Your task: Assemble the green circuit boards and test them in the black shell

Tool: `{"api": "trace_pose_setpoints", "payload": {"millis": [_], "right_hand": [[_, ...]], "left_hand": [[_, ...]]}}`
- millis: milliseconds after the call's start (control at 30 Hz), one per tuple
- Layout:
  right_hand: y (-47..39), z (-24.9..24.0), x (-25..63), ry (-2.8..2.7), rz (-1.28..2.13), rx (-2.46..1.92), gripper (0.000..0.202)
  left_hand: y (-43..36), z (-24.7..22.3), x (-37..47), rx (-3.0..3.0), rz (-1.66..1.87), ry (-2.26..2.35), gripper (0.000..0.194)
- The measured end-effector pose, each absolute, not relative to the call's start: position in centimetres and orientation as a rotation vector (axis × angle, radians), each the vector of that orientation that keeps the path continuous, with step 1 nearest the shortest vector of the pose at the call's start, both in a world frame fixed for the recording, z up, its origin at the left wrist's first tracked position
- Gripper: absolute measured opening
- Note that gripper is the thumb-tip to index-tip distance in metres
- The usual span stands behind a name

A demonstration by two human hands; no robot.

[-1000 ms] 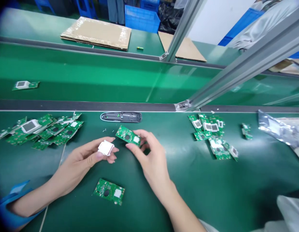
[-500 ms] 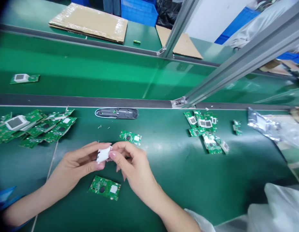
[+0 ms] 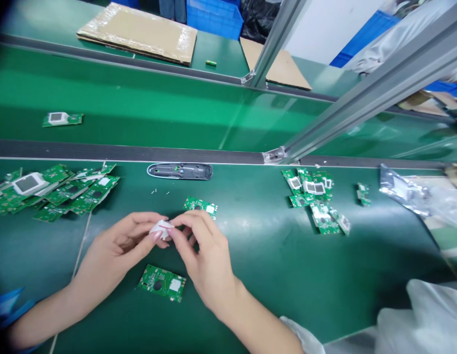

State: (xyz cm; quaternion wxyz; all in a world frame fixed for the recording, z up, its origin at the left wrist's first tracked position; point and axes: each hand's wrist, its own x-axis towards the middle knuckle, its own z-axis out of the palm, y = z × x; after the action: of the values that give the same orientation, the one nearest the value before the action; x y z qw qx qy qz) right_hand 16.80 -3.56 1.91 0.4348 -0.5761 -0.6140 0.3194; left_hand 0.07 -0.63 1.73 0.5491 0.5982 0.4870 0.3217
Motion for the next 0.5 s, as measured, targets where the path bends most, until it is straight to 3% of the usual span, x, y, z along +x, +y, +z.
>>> {"api": "trace_pose_setpoints", "payload": {"millis": [67, 233, 500], "right_hand": [[-3.61, 1.84, 16.70, -1.349, 1.036, -1.453, 0.008], [-3.72, 2.00, 16.15, -0.920, 1.668, -1.089, 0.017], [-4.33, 1.74, 15.93, -1.014, 1.497, -1.146, 0.020]], "left_hand": [[-0.62, 1.98, -0.13, 1.749, 0.913, 1.182, 0.014], [-0.27, 2.33, -0.70, 2.466, 1.208, 0.939, 0.041], [-0.72, 2.72, -0.07, 2.375, 1.237, 1.028, 0.031]]}}
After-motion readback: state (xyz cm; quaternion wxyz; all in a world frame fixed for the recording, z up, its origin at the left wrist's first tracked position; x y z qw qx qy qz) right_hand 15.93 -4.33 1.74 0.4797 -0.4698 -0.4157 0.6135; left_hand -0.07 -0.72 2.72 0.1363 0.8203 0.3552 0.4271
